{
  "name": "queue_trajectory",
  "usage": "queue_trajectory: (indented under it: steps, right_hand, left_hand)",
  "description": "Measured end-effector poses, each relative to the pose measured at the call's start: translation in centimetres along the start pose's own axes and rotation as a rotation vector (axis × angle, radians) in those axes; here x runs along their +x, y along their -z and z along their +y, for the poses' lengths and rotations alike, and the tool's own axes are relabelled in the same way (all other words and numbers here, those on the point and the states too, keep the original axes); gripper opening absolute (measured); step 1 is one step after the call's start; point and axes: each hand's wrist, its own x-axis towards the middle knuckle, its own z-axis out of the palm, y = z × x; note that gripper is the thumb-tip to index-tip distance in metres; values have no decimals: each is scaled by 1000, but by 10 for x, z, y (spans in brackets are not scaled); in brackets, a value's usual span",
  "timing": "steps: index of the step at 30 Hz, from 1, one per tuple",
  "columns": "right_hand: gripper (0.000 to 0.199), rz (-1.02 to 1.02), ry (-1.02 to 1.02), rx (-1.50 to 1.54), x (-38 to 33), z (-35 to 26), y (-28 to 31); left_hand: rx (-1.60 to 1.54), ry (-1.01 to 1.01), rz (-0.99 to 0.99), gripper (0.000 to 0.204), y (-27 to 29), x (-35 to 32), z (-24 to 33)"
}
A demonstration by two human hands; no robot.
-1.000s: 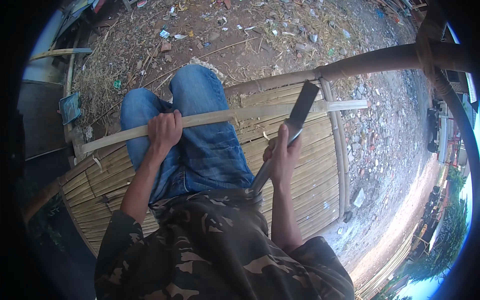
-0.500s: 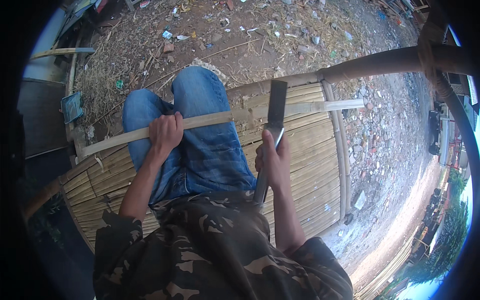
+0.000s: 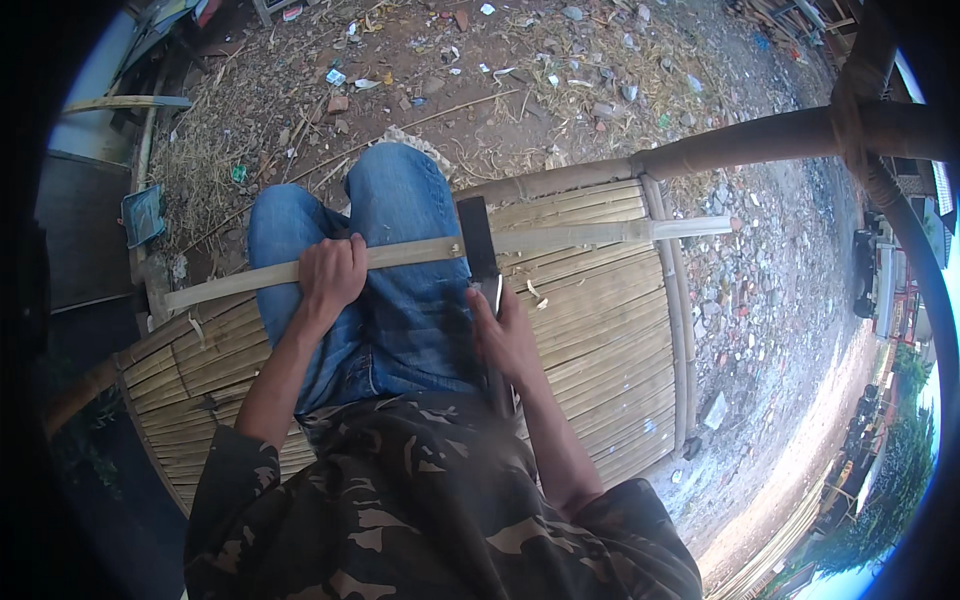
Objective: Shaving a strip of bamboo with a large knife or machete to smooth the surface.
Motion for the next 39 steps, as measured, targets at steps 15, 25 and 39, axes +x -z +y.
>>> queue_trajectory:
  steps: [15, 25, 39]
  right_hand:
    - [29, -105, -26, -3, 0, -6, -17]
    - [26, 354, -27, 559, -5, -16, 67]
    - [22, 44, -161, 646, -21, -25, -33]
  left_hand:
    - [2, -50, 98, 48, 1, -13, -1]
    - [5, 45, -60, 45, 41, -24, -41]
    - [-388, -430, 90, 27, 17, -16, 18]
